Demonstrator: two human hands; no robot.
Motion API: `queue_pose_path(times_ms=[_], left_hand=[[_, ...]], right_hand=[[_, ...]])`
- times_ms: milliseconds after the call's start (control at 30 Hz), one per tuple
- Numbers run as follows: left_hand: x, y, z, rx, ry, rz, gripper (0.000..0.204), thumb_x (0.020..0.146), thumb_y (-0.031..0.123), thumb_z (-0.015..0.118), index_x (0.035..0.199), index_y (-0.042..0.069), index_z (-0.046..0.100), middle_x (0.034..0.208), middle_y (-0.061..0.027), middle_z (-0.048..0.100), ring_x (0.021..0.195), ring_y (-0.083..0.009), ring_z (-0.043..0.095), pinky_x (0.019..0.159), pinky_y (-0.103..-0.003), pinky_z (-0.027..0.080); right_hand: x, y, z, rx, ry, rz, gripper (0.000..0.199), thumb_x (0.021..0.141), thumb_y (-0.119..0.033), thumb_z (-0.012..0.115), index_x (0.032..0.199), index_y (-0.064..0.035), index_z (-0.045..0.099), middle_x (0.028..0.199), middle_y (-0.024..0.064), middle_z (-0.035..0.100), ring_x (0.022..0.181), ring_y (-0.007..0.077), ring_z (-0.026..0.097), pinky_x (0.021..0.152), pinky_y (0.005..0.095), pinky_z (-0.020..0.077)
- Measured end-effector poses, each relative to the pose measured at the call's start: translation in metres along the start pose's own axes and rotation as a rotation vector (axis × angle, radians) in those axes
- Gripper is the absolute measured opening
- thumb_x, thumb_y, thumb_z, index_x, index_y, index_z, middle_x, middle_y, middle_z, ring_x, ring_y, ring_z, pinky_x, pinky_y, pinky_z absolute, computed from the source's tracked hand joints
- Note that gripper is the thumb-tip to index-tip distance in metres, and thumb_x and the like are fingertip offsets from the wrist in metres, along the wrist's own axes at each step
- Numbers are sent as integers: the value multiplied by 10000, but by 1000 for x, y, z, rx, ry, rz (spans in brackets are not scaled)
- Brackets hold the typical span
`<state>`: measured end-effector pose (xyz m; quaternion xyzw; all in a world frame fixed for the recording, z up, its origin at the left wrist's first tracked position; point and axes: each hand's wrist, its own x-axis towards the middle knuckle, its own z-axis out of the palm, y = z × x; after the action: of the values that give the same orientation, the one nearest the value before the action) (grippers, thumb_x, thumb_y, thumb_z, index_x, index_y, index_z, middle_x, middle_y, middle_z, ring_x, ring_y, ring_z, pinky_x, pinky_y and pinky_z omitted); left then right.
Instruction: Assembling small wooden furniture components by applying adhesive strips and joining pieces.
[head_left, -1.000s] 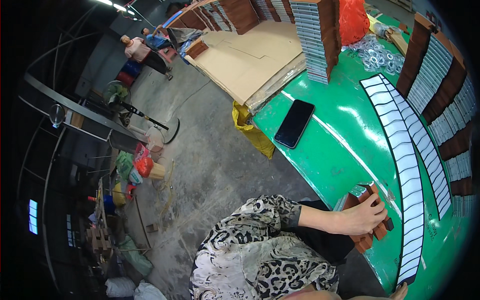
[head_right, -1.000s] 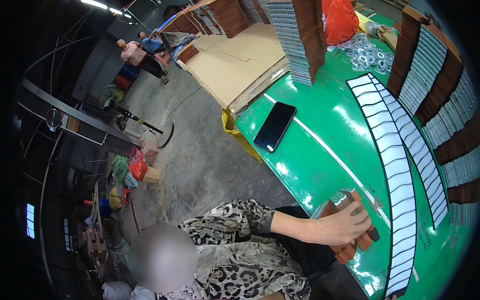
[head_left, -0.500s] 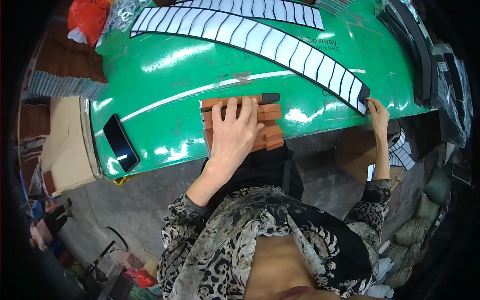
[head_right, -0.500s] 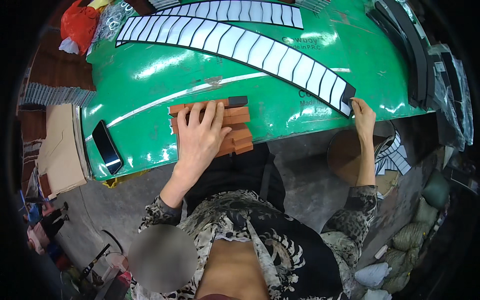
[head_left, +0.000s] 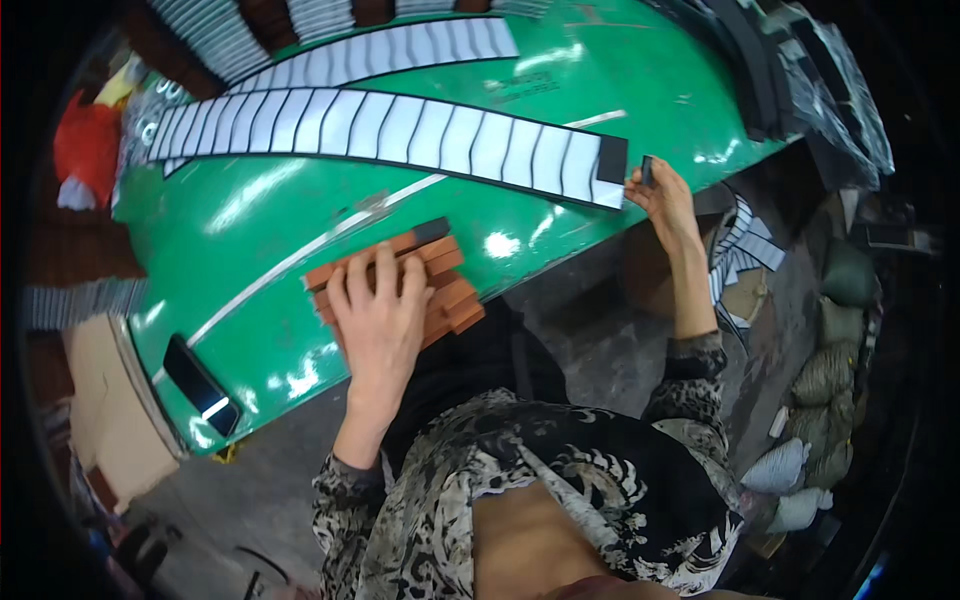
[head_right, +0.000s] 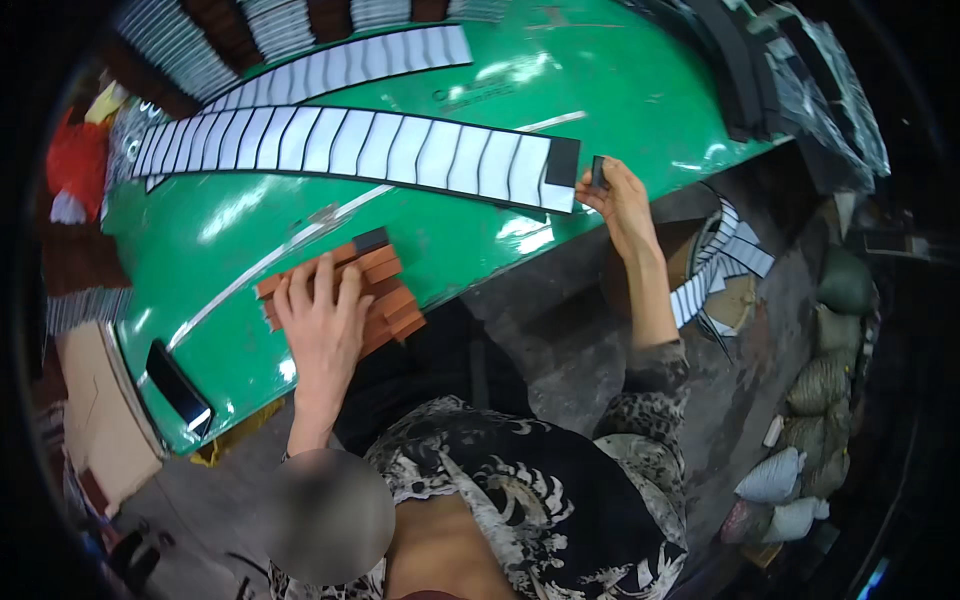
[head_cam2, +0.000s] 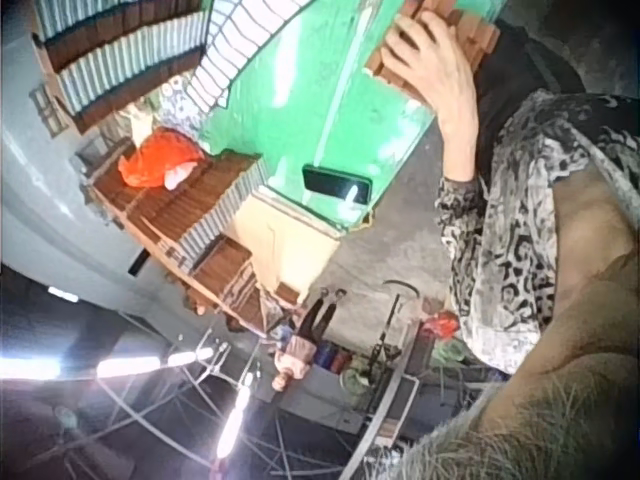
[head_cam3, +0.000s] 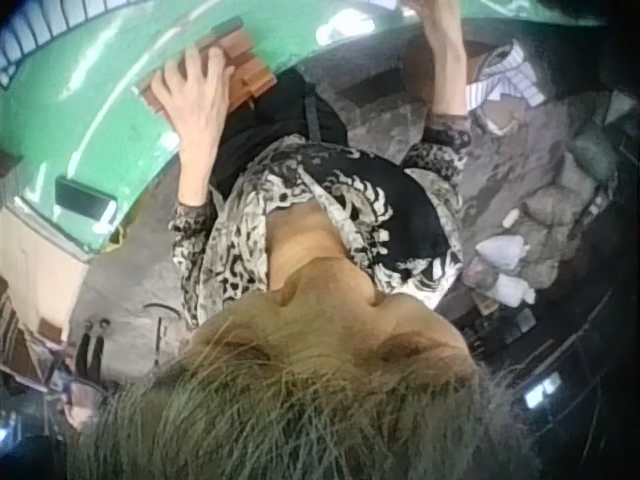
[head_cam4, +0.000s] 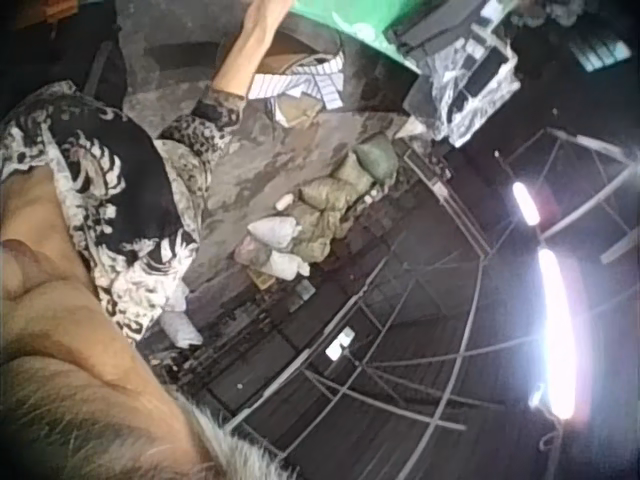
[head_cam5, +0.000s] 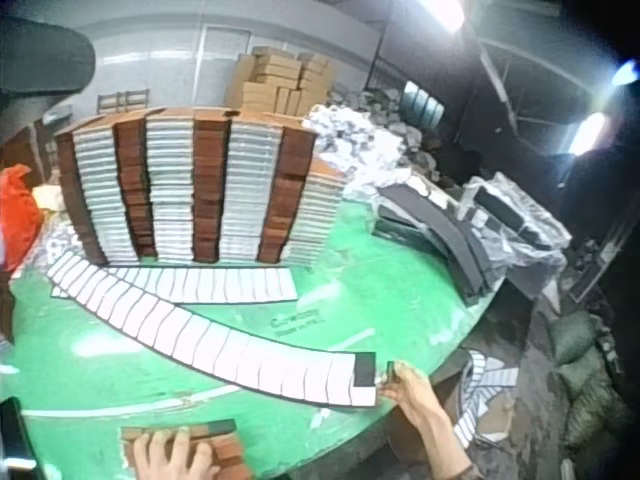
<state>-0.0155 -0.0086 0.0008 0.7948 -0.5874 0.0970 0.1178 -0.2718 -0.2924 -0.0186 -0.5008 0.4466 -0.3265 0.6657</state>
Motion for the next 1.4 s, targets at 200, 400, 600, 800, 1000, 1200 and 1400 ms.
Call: queue_pose_path(times_ms=[200, 400, 600, 800, 1000, 1200, 1400], left_hand=[[-2, -4, 0, -83, 27, 27, 464, 670, 217, 731, 1073, 59, 564, 1169, -147, 525, 1075, -324, 466, 932, -497, 352], [-8, -8, 0, -98, -18, -2, 472, 689, 222, 727, 1098, 57, 560, 1185, -151, 516, 1084, -334, 459, 939, -516, 347], [-8, -5, -1, -124, -30, -15, 479, 683, 229, 730, 1098, 60, 560, 1198, -145, 506, 1091, -336, 456, 945, -524, 337], [-9, -1, 0, -137, -55, -17, 473, 675, 226, 728, 1090, 69, 566, 1117, -108, 495, 1086, -294, 465, 947, -526, 330], [-10, -2, -1, -135, -49, -35, 474, 675, 233, 724, 1091, 71, 562, 1104, -103, 491, 1085, -285, 468, 946, -529, 326], [-12, -3, 2, -144, -63, -44, 480, 700, 250, 711, 1116, 82, 540, 1221, -121, 488, 1174, -319, 433, 957, -549, 302], [-11, -2, 2, -146, -92, -52, 493, 703, 265, 711, 1126, 81, 534, 1287, -127, 471, 1226, -328, 404, 972, -551, 281]], right_hand=[[-40, -16, 68, -139, -145, -64, 286, 958, -254, 478, 1140, -50, 560, 900, 6, 559, 862, 107, 535, 792, 270, 456], [-7, -6, 57, -440, 131, -188, 312, 967, -236, 467, 1138, -1, 577, 922, -3, 560, 864, 76, 509, 833, 250, 436], [-44, -6, 100, -299, -177, -108, 232, 947, -142, 489, 1119, -5, 562, 957, 9, 535, 893, 91, 515, 814, 261, 458], [-74, 10, 164, -667, -570, -411, 176, 815, -26, 599, 990, -7, 593, 981, 98, 579, 915, 214, 571, 779, 299, 451], [-76, 15, 184, -695, -523, -338, 212, 800, -106, 649, 997, -32, 625, 952, 95, 612, 902, 245, 578, 774, 336, 465], [-72, 17, 189, -786, -466, -600, 255, 724, -92, 706, 969, -48, 650, 905, 88, 623, 846, 238, 574, 702, 324, 472], [-68, 18, 194, -899, -439, -825, 287, 647, -104, 740, 920, -58, 663, 856, 58, 628, 778, 224, 553, 667, 323, 466]])
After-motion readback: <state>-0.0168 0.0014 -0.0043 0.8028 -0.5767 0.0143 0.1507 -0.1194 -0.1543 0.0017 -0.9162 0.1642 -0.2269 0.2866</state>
